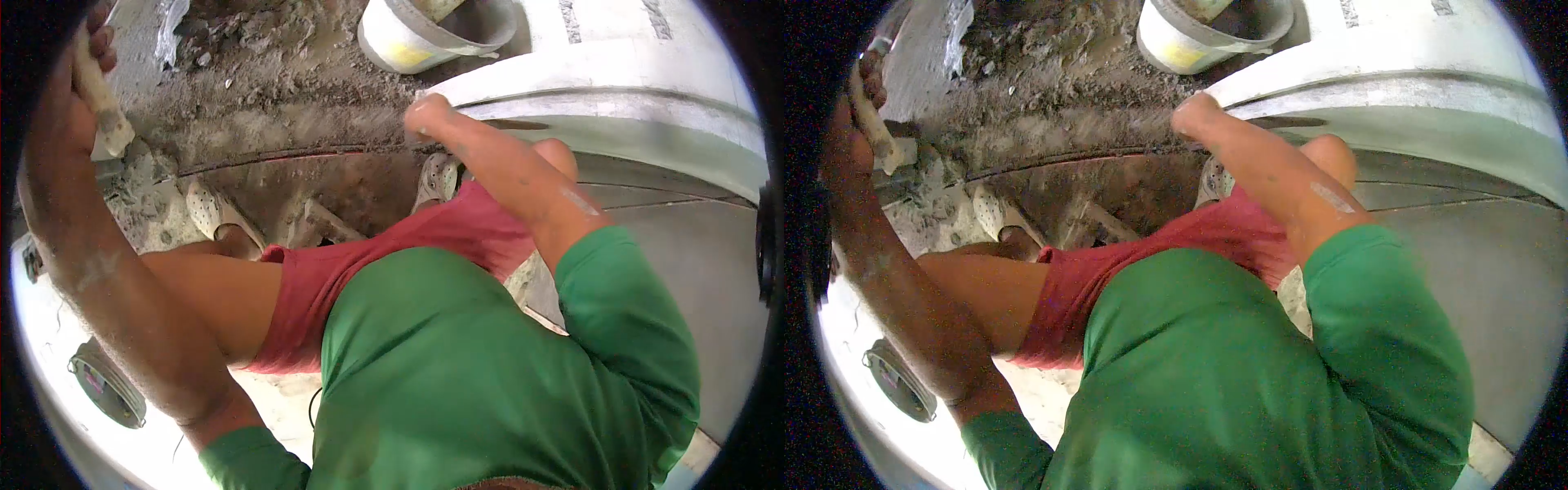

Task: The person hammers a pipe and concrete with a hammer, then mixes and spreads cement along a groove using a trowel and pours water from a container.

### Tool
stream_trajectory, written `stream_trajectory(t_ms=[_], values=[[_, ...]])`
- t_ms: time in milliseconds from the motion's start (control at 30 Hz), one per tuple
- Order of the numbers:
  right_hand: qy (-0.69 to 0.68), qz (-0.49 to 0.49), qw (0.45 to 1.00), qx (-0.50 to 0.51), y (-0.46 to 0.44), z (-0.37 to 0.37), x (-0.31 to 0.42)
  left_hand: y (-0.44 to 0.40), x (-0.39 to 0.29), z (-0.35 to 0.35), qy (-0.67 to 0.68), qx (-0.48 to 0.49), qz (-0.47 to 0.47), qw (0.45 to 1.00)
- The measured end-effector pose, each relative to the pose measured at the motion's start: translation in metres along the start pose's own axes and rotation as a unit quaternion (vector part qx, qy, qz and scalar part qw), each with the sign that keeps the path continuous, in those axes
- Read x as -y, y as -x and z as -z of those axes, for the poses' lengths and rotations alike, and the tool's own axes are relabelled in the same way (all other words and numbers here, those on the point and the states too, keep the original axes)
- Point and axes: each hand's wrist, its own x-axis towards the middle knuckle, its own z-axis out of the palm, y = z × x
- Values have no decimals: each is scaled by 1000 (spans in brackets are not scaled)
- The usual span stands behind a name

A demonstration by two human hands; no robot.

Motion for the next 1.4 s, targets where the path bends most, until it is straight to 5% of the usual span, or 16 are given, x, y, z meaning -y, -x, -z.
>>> stream_trajectory(t_ms=[167, 267, 433, 500, 633, 700, 900, 1067, 1233, 1300, 1333, 1400], values=[[-110, 41, 993, 24, 8, 46, 5, -17, -21, -12, 49, 70, 48, 995], [-99, 67, 993, -9, 25, 45, -2, -4, -21, -26, 110, 21, 92, 990], [10, 9, 1000, -1, 24, -59, -19, -2, -25, -36, 98, 13, 63, 993], [-50, -113, 988, 97, 20, -78, -12, 0, -28, -37, 91, 11, 57, 994], [-27, -65, 993, 95, 6, -81, 5, -2, -32, -43, 83, 12, 47, 995], [-73, -9, 997, 6, 2, -47, 7, -2, -35, -46, 82, 9, 43, 996], [-126, 5, 992, 30, 51, 57, -12, 6, -45, -46, 78, -2, 30, 997], [-14, 52, 995, -86, 21, -16, -11, 11, -58, -50, 67, -7, 11, 998], [-14, -20, 999, -27, 2, -10, 34, 32, -80, -57, -41, -3, -84, 996], [-131, 64, 983, -115, 18, 31, 31, 51, -98, -75, -57, -37, -81, 994], [-131, 59, 982, -120, 34, 53, 27, 56, -106, -88, 84, -115, 29, 989], [-287, 7, 952, -109, 61, 92, 19, 52, -104, -89, 90, -119, 51, 987]])
